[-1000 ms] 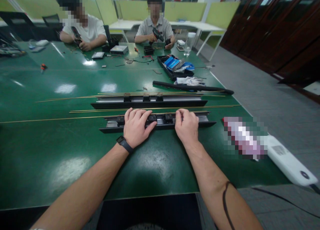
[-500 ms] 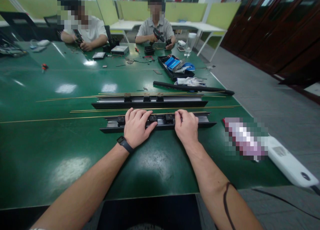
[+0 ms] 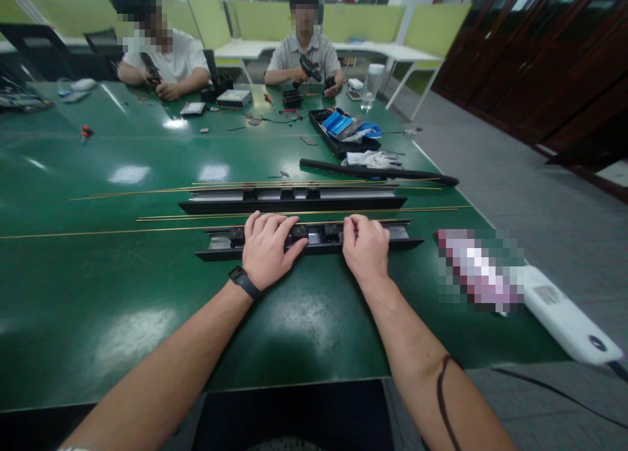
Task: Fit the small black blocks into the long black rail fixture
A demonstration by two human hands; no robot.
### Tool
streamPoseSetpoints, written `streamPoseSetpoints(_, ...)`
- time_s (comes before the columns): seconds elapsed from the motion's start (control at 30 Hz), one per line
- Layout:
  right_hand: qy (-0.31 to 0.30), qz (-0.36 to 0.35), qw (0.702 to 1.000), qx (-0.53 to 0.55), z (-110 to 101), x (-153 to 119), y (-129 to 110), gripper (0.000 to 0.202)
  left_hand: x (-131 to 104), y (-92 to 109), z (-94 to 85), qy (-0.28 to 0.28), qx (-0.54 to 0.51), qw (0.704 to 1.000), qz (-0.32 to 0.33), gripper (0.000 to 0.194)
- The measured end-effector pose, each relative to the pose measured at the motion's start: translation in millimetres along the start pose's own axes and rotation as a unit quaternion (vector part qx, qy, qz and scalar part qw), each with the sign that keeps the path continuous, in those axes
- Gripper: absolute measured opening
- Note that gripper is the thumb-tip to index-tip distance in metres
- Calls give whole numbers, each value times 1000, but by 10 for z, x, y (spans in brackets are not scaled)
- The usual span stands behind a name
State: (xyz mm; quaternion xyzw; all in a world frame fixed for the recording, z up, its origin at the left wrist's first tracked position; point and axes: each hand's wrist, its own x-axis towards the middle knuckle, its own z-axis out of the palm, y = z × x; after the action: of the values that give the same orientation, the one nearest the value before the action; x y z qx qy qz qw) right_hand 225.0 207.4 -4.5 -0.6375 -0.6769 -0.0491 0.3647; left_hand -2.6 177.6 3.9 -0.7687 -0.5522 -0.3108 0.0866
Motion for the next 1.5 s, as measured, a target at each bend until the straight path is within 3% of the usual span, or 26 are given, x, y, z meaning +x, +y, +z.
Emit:
streamPoseSetpoints(0.33, 20, 30, 999, -14, -24, 28, 51, 34, 4, -1, -11, 1, -1, 1000, 3, 46)
streamPoseSetpoints(1.5, -20, -9, 1000, -9, -21, -11, 7, 36, 4, 13, -18, -3, -9, 1000, -5, 45)
